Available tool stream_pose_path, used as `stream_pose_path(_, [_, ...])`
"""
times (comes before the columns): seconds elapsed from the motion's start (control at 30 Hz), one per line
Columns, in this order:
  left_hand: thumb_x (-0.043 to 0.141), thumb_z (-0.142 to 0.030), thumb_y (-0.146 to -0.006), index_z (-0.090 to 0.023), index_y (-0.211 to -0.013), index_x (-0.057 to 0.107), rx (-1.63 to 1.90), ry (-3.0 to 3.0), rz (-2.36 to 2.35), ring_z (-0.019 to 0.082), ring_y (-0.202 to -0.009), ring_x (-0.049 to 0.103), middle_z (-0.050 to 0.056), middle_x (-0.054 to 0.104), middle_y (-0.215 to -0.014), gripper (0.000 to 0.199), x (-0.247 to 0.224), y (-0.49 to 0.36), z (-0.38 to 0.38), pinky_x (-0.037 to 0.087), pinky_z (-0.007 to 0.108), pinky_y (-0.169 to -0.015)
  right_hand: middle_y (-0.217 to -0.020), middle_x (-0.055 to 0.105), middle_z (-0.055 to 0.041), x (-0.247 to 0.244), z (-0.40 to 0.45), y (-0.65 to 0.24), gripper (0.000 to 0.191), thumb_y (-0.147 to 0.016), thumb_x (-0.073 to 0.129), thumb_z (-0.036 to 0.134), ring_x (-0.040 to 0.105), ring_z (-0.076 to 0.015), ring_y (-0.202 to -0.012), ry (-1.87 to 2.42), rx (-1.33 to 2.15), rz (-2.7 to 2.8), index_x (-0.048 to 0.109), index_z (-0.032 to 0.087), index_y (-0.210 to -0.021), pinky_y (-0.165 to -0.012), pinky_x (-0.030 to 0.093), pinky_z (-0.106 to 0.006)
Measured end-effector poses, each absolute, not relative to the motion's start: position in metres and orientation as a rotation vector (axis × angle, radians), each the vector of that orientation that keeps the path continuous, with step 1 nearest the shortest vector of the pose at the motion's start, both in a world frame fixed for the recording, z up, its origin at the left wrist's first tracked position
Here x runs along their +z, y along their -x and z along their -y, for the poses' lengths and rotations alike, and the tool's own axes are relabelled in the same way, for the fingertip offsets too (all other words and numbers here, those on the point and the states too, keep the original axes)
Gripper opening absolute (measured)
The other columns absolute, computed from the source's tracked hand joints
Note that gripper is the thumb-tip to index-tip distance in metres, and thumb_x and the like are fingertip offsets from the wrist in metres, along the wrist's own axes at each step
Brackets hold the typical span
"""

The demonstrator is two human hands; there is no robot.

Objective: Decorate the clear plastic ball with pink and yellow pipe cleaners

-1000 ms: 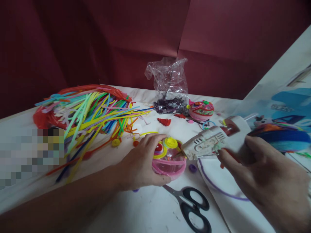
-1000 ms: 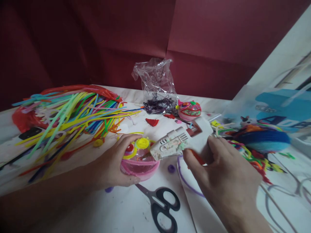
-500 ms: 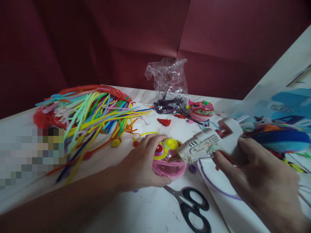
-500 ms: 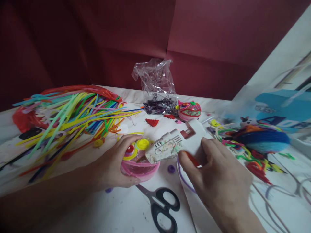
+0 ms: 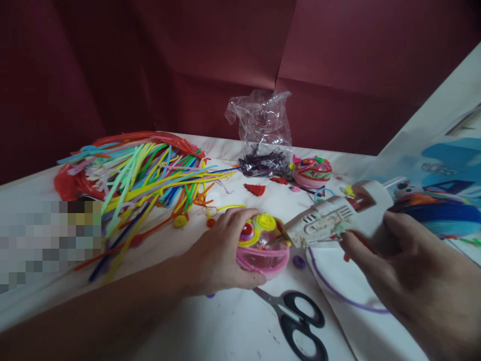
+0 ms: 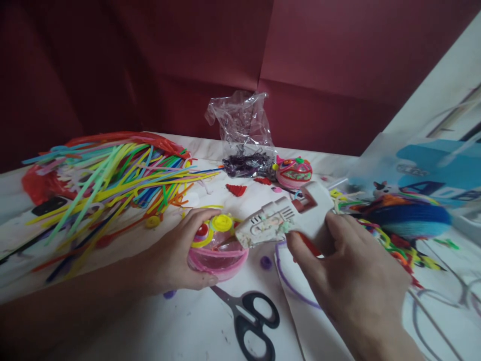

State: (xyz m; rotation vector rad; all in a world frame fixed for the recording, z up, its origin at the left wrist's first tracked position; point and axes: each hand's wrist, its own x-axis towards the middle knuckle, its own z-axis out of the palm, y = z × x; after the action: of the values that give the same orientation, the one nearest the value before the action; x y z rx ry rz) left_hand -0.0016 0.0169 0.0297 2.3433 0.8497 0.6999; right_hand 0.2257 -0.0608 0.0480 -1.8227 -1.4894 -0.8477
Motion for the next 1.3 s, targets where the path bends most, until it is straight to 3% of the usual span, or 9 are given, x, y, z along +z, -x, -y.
stream_pose_path(0.5, [0.074, -0.034, -0.060, -0.020, -0.130, 0.033, 0.670, -2.368, -0.868, 0.030, -0.118, 0.047, 0.011, 0.045, -0.131, 0.083, 0.0320, 0.0000, -0.0160, 0.046, 0.042, -0.096, -0.049, 0.042, 0.0041, 0.0477, 0.0630, -0.2262, 0.034, -0.076, 0.046, 0.048, 0.041, -0.0165, -0.037, 1.816, -0.906, 1.539, 0.026, 0.028, -0.058, -0.036, 0.025, -0.025])
stream_pose_path(0.83, [0.074, -0.036, -0.059, -0.021, -0.131, 0.033, 0.677, -2.357, -0.867, 0.029, -0.114, 0.049, 0.011, 0.046, -0.130, 0.084, 0.0302, 0.0020, -0.0165, 0.046, 0.042, -0.094, -0.049, 0.040, 0.0049, 0.0474, 0.0624, -0.2285, 0.036, -0.079, 0.047, 0.050, 0.049, -0.0184, -0.043, 1.707, -0.928, 1.575, 0.027, 0.028, -0.058, -0.036, 0.025, -0.024])
stream_pose_path(1.2, [0.074, -0.038, -0.060, -0.023, -0.131, 0.033, 0.685, -2.365, -0.888, 0.029, -0.111, 0.050, 0.010, 0.048, -0.127, 0.083, 0.0300, 0.0006, -0.0162, 0.047, 0.043, -0.093, -0.050, 0.040, 0.0037, 0.0471, 0.0625, -0.2254, 0.034, -0.078, 0.046, 0.048, 0.041, -0.0177, -0.038, 1.786, -0.896, 1.554, 0.026, 0.029, -0.058, -0.036, 0.023, -0.026])
stream_pose_path(1.3, [0.074, -0.036, -0.060, -0.023, -0.131, 0.033, 0.670, -2.363, -0.880, 0.029, -0.112, 0.050, 0.010, 0.047, -0.129, 0.083, 0.0303, 0.0013, -0.0164, 0.047, 0.043, -0.094, -0.052, 0.042, 0.0016, 0.0492, 0.0634, -0.2247, 0.033, -0.077, 0.045, 0.046, 0.047, -0.0214, -0.044, 1.840, -0.808, 1.524, 0.023, 0.029, -0.059, -0.039, 0.025, -0.028])
